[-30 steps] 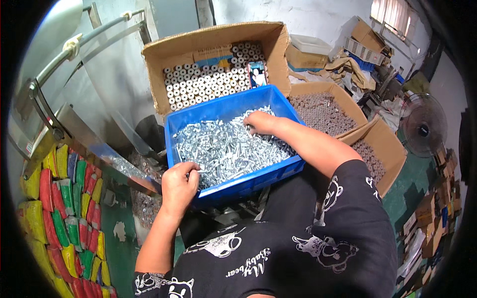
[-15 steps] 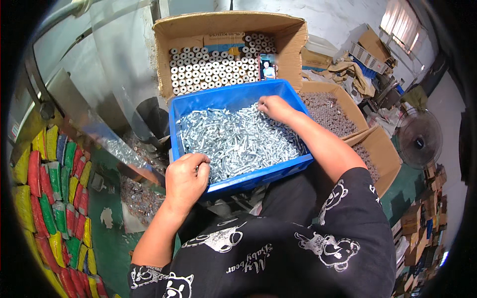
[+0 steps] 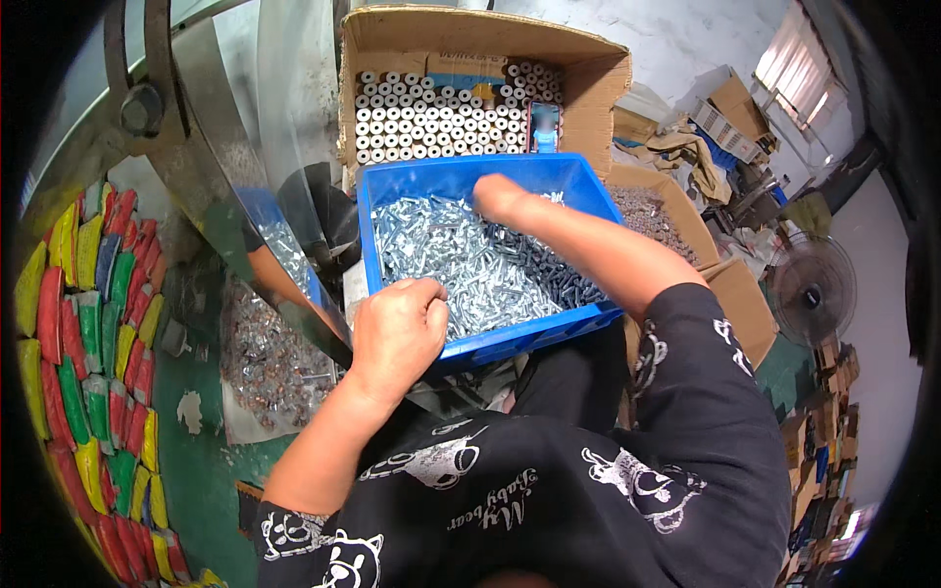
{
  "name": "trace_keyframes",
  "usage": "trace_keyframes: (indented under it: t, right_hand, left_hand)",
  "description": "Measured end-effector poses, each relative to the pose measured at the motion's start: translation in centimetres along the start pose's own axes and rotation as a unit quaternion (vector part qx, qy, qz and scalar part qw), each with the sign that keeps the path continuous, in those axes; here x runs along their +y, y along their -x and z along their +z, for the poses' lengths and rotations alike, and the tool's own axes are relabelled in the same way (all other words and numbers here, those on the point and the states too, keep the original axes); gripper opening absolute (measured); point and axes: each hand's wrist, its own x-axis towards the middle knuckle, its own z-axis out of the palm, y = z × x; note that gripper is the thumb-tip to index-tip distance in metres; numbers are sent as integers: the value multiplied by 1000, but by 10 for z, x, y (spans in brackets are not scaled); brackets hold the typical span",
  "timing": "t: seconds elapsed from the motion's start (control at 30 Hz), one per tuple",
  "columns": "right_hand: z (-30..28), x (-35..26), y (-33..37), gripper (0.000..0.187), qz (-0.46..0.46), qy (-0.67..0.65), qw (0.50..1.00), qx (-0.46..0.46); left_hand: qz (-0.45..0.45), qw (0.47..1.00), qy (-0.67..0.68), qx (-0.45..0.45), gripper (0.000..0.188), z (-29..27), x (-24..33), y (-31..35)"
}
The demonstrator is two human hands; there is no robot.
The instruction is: The person repeatedly sorts and packs components by hand, taking metal bolts from a blue plastic bin and placing them into cylindrical parts stored in cardboard boxes.
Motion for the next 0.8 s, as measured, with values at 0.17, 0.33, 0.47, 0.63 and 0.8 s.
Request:
trace_keyframes:
  t: [0.17,0.33,0.47,0.63,0.8]
  right_hand:
    - [-12,-13,19,21,28,21,999,-14]
    - [-38,5,39,18,-44,11,996,83]
    - [-78,-32,48,24,-28,-285,958,-7]
    - [-95,-116,15,22,-101,-403,909,-19]
    - [-94,-138,-8,34,-156,-583,796,57]
  left_hand:
    - [-17,1000,-4,3,14,-1,2,2]
    - [-15,1000,-10,-3,14,-3,1,0]
    - [-10,1000,-11,7,11,-3,-2,1]
    - [-11,999,-34,-1,12,0,-2,1]
    - [-10,999,-48,-17,11,1,2,2]
